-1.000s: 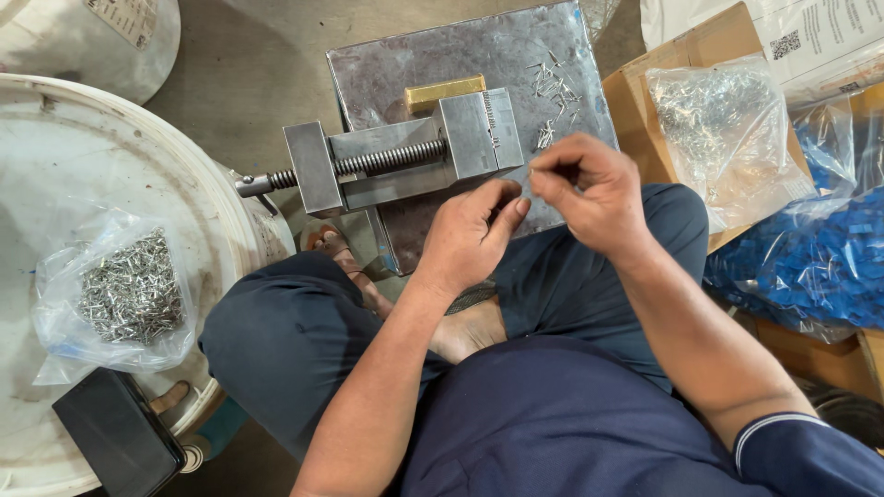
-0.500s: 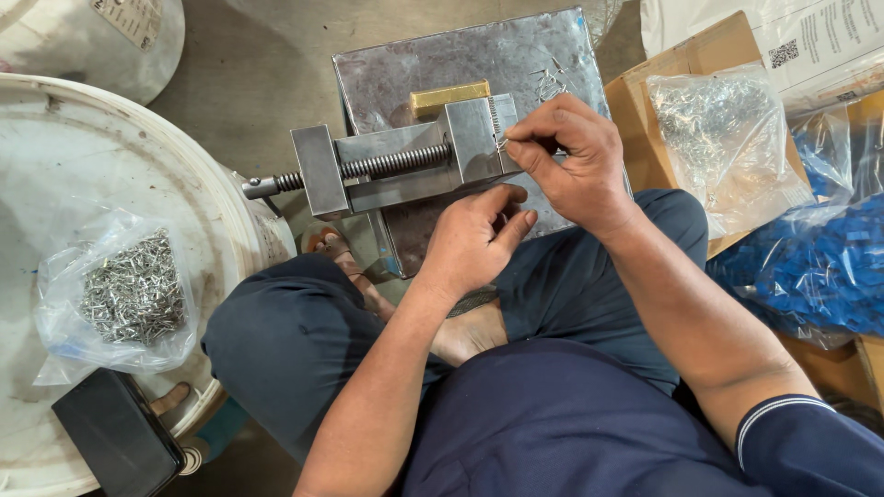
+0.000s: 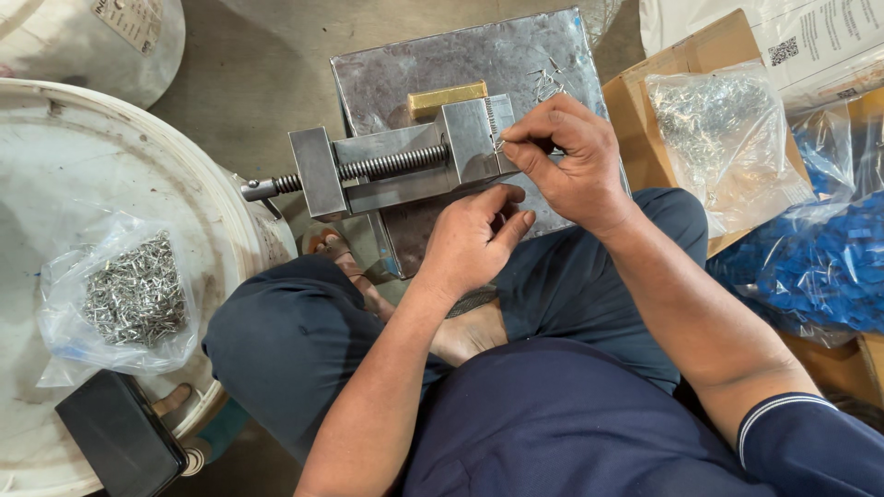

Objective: The person sits on the floor and uses a metal bench vise to assemble small metal fasteners. They pick up individual pieces from a plastic bag, place them into the vise jaws, and tighten the screw mechanism to secure them. The person repeats this process for multiple fasteners, placing the finished items on a metal plate.

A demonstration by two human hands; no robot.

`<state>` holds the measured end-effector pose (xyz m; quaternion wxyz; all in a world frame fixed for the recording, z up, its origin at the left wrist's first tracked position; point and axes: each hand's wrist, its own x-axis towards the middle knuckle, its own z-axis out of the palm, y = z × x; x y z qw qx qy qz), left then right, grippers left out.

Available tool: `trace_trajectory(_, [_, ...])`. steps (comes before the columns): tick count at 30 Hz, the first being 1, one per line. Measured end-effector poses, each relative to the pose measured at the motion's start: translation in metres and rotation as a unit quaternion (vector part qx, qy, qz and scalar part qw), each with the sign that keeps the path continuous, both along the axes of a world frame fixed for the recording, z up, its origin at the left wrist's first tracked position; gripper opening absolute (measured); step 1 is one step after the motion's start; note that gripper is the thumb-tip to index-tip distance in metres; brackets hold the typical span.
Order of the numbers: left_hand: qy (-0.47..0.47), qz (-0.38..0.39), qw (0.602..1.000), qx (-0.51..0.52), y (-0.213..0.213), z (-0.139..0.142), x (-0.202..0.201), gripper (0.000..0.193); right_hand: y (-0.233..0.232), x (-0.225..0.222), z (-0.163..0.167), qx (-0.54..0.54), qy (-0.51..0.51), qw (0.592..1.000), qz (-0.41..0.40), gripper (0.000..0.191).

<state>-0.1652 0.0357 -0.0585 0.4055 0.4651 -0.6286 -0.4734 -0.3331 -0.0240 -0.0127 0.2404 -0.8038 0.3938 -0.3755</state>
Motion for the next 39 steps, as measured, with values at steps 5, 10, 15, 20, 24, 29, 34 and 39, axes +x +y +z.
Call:
trace_trajectory(5, [-0.001,0.002,1.000,-0.023,0.000,-0.001,0.000,0.029,0.000,0.000,0.000,-0.005,0.003,1.000,-0.005,0.012])
trace_trajectory(10, [0.003,0.001,1.000,-0.010,0.000,0.000,-0.001,0.030,0.001,0.000,0.002,-0.006,0.009,1.000,0.000,0.014])
trace_trajectory(15, [-0.001,0.003,1.000,-0.005,0.001,0.000,0.000,0.029,0.003,-0.007,0.000,-0.003,0.016,1.000,-0.007,0.014])
trace_trajectory(20, [0.009,0.021,0.998,-0.060,0.002,-0.006,0.000,0.028,0.006,-0.035,-0.022,0.047,-0.049,0.994,-0.082,0.012])
trace_trajectory(24, [0.051,0.016,0.997,-0.062,0.005,-0.010,-0.002,0.024,0.012,-0.057,-0.043,0.177,-0.113,0.965,-0.159,0.010])
trace_trajectory(29, [0.042,0.005,0.998,-0.053,0.006,-0.009,0.002,0.022,0.023,-0.062,-0.047,0.039,0.070,0.985,-0.153,0.014])
trace_trajectory(34, [0.040,0.008,0.998,-0.039,0.010,-0.014,0.003,0.019,0.019,-0.053,-0.048,0.015,0.140,0.979,-0.149,0.016])
trace_trajectory(39, [-0.046,0.015,0.996,-0.069,0.006,-0.013,0.004,0.018,0.013,-0.042,-0.049,-0.057,0.199,0.965,-0.160,0.012])
